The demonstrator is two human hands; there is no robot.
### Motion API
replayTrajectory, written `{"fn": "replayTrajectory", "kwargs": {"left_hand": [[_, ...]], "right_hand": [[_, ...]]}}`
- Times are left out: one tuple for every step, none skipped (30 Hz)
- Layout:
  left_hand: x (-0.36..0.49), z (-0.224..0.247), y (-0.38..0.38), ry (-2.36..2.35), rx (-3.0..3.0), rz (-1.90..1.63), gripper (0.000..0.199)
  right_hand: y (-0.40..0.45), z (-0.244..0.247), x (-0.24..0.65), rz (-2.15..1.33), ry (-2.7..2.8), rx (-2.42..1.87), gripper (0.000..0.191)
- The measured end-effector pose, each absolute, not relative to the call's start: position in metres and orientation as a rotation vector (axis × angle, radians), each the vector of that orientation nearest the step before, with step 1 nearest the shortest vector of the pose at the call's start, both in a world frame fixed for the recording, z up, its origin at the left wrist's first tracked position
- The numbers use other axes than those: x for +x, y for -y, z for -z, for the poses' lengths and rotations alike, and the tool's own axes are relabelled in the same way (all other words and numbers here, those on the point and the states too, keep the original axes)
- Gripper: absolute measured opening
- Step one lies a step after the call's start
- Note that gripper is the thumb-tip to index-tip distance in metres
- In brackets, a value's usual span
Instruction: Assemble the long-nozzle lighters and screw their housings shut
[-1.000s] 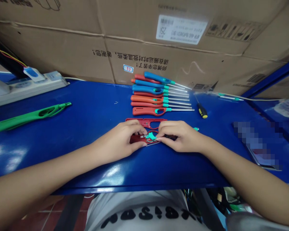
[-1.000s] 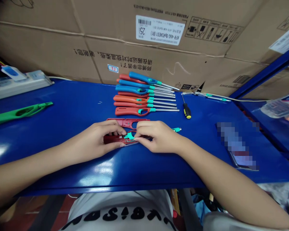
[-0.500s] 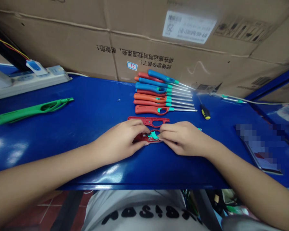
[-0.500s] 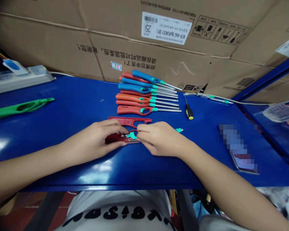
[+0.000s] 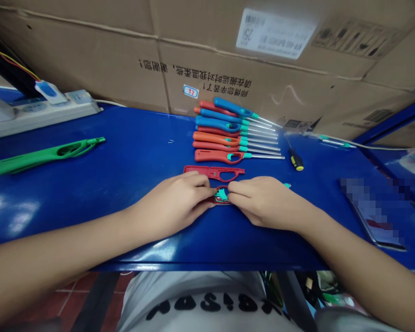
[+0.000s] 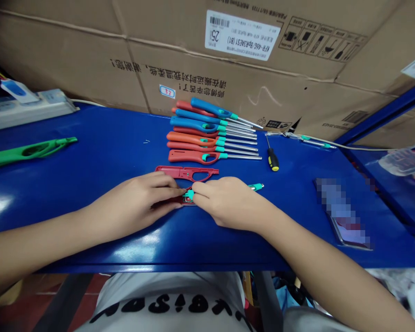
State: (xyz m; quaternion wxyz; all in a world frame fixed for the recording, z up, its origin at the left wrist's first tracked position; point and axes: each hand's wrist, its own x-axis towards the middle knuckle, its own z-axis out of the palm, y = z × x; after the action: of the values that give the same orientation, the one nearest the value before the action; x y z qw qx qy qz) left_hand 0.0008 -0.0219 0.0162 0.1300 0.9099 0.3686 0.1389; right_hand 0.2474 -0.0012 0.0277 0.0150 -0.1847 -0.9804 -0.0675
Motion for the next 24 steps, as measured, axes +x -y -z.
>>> {"fn": "replayTrajectory", "kwargs": {"left_hand": [[0.001, -0.016, 0.022, -1.072, 2.665, -0.397, 0.021], [0.001, -0.016, 0.023, -1.074, 2.687, -0.388, 0.022], [0.002, -0.017, 0.023, -1.077, 2.708, -0.376, 0.024], [0.002, -0.017, 0.024, -1.081, 2.727, -0.359, 0.025], [0.003, -0.018, 0.025, -1.085, 2.744, -0.340, 0.027], [0.003, -0.019, 0.025, -1.091, 2.758, -0.320, 0.028], [0.004, -0.019, 0.026, -1.097, 2.772, -0.303, 0.029], [0.004, -0.020, 0.027, -1.102, 2.784, -0.291, 0.030], [0.004, -0.020, 0.028, -1.104, 2.794, -0.284, 0.030], [0.004, -0.020, 0.029, -1.104, 2.798, -0.288, 0.030], [0.004, -0.020, 0.030, -1.104, 2.797, -0.300, 0.030], [0.004, -0.020, 0.031, -1.104, 2.788, -0.316, 0.029], [0.003, -0.019, 0.031, -1.105, 2.776, -0.329, 0.029], [0.003, -0.019, 0.032, -1.109, 2.764, -0.335, 0.028], [0.003, -0.019, 0.032, -1.116, 2.754, -0.329, 0.029], [0.003, -0.019, 0.032, -1.128, 2.747, -0.309, 0.029], [0.004, -0.019, 0.032, -1.142, 2.743, -0.281, 0.031], [0.005, -0.020, 0.033, -1.158, 2.743, -0.250, 0.033], [0.006, -0.021, 0.033, -1.175, 2.744, -0.219, 0.035], [0.007, -0.023, 0.034, -1.195, 2.747, -0.189, 0.036], [0.008, -0.024, 0.034, -1.216, 2.752, -0.159, 0.036], [0.009, -0.025, 0.035, -1.240, 2.756, -0.135, 0.035], [0.010, -0.026, 0.036, -1.263, 2.758, -0.117, 0.033], [0.011, -0.027, 0.037, -1.283, 2.755, -0.110, 0.030]], "right_hand": [[0.001, -0.029, 0.247, 0.206, 3.076, -0.581, 0.015], [0.002, -0.029, 0.246, 0.201, 3.100, -0.592, 0.015], [0.002, -0.030, 0.246, 0.197, 3.117, -0.603, 0.015], [0.002, -0.030, 0.246, 0.190, 3.129, -0.613, 0.015], [0.002, -0.030, 0.245, 0.182, 3.135, -0.618, 0.014], [0.002, -0.030, 0.245, 0.177, 3.138, -0.620, 0.014], [0.002, -0.029, 0.245, 0.175, 3.138, -0.621, 0.014], [0.002, -0.029, 0.244, 0.176, 3.136, -0.621, 0.014], [0.002, -0.029, 0.244, 0.179, 3.133, -0.621, 0.014], [0.002, -0.029, 0.244, 0.185, 3.130, -0.622, 0.014], [0.002, -0.029, 0.244, 0.190, 3.125, -0.626, 0.014], [0.002, -0.029, 0.244, 0.189, 3.120, -0.632, 0.015], [0.001, -0.029, 0.245, 0.183, 3.117, -0.637, 0.015], [0.001, -0.029, 0.245, 0.174, 3.113, -0.644, 0.015], [0.001, -0.029, 0.246, 0.162, 3.110, -0.649, 0.015], [0.001, -0.029, 0.246, 0.146, 3.107, -0.652, 0.015], [0.001, -0.029, 0.247, 0.132, 3.106, -0.655, 0.014], [0.001, -0.029, 0.247, 0.120, 3.105, -0.656, 0.015], [0.001, -0.029, 0.247, 0.111, 3.104, -0.660, 0.015], [0.001, -0.029, 0.247, 0.108, 3.105, -0.667, 0.015], [0.001, -0.028, 0.247, 0.107, 3.107, -0.674, 0.016], [0.001, -0.028, 0.246, 0.109, 3.109, -0.681, 0.016], [0.001, -0.027, 0.246, 0.106, 3.111, -0.687, 0.015], [0.001, -0.027, 0.245, 0.101, 3.111, -0.692, 0.015]]}}
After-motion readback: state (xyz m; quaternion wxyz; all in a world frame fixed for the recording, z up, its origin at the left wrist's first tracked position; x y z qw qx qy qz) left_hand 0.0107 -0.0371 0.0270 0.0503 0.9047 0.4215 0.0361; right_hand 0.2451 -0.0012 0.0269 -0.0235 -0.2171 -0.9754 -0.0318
